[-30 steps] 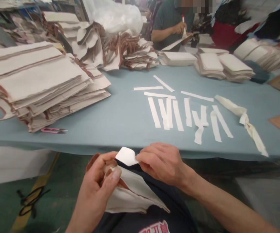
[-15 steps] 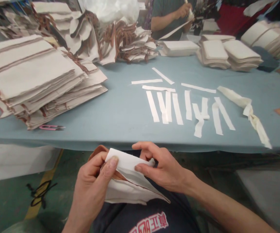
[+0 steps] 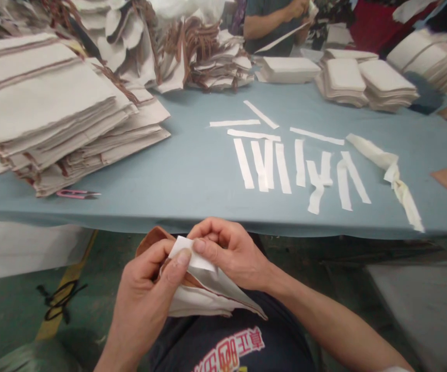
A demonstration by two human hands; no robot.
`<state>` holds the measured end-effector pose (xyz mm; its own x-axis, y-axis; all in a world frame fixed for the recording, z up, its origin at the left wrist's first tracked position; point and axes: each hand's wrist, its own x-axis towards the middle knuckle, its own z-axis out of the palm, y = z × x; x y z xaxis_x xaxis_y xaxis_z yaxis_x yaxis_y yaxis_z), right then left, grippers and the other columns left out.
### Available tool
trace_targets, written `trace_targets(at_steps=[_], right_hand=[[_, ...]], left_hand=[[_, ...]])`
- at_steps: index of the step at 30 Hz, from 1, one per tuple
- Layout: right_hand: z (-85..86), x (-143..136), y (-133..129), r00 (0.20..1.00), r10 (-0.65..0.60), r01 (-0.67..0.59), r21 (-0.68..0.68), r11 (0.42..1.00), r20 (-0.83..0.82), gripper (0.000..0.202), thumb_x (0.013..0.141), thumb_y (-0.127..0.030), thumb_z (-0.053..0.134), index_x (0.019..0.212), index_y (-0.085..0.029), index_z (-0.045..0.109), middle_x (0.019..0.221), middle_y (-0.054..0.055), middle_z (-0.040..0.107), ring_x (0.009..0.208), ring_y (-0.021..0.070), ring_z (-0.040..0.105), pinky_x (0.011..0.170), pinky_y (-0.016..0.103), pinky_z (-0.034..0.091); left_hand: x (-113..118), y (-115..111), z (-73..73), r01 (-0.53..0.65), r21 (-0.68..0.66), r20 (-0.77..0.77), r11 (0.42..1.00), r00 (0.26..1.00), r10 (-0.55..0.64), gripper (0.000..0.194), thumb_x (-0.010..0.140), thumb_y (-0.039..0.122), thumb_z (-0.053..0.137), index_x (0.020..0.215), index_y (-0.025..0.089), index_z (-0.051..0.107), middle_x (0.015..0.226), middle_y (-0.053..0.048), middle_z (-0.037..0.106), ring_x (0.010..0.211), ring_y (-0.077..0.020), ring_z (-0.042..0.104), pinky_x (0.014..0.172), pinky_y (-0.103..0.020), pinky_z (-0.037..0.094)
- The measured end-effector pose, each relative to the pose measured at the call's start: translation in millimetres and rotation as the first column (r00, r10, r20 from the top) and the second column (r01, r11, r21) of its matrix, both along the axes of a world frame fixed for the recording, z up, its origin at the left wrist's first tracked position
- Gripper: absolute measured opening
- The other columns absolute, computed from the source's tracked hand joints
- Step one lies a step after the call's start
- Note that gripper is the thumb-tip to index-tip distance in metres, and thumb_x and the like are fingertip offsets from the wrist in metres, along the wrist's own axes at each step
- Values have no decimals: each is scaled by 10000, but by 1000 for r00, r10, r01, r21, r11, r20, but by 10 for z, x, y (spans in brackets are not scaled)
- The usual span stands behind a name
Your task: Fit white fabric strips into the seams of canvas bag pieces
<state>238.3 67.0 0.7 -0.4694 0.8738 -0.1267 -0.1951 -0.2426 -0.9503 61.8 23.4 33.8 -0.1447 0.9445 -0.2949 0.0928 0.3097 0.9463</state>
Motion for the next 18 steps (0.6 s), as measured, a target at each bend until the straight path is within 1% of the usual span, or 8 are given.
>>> trace_targets(at_steps=[3,5,7,8,10,13,15,18], right_hand=[[20,-10,-16,1000,28,-29,-85,996,-6,523,970,-673,800,1068,-171,697,758,-41,616,601,76,475,547,198,374],[46,-6,-15,999,23,-21,-81,997,25,524,984,-681,781,1071,-172,696,732,-50,589,585,78,457,530,201,360],[64,-5,-11,998,2,0,-35,999,65,466,1023,-634,747,1101,-178,698,701,-64,564,562,79,432,510,205,345],[67,-6,-9,996,-21,19,17,1000,92,411,1044,-587,730,1113,-182,699,686,-71,554,551,79,419,499,206,334],[63,-5,-2,984,-84,52,199,979,158,278,1070,-461,700,1115,-187,706,683,-73,571,542,77,418,497,212,330],[52,8,15,950,-201,54,505,862,241,148,1081,-318,659,1073,-187,726,750,-45,678,563,74,484,539,222,383],[56,27,28,936,-235,37,592,805,261,167,1104,-306,629,1064,-185,738,804,-23,733,585,78,529,560,226,418],[84,68,49,933,-232,19,605,796,276,208,1128,-326,608,1069,-180,745,799,-20,736,594,84,547,566,227,435]], left_hand=[[-36,-5,-21,-21,-80,130,997,991,32,391,805,559,915,786,194,773,603,-21,721,504,-149,578,494,-213,434],[-39,-3,-16,-36,-131,216,991,974,64,391,751,534,950,777,192,762,605,-23,734,504,-153,600,499,-213,455],[-36,-3,-11,-39,-166,279,985,957,85,391,712,507,968,763,188,749,607,-22,729,515,-153,606,508,-212,465],[-35,-3,-14,-36,-179,307,983,947,91,386,704,493,969,764,186,744,606,-17,717,520,-150,602,511,-210,464],[-42,-3,-39,-33,-201,364,979,925,106,370,711,474,957,775,183,738,612,-2,687,526,-141,588,521,-209,463],[-62,14,-114,-17,-204,447,979,888,108,360,686,456,947,749,180,724,619,10,653,537,-131,567,525,-206,469],[-71,32,-163,-24,-199,472,980,874,117,370,647,447,951,695,182,697,591,17,626,517,-124,540,502,-203,461],[-79,39,-206,-24,-190,463,982,880,111,388,633,458,966,679,186,693,563,18,628,479,-121,525,467,-201,443]])
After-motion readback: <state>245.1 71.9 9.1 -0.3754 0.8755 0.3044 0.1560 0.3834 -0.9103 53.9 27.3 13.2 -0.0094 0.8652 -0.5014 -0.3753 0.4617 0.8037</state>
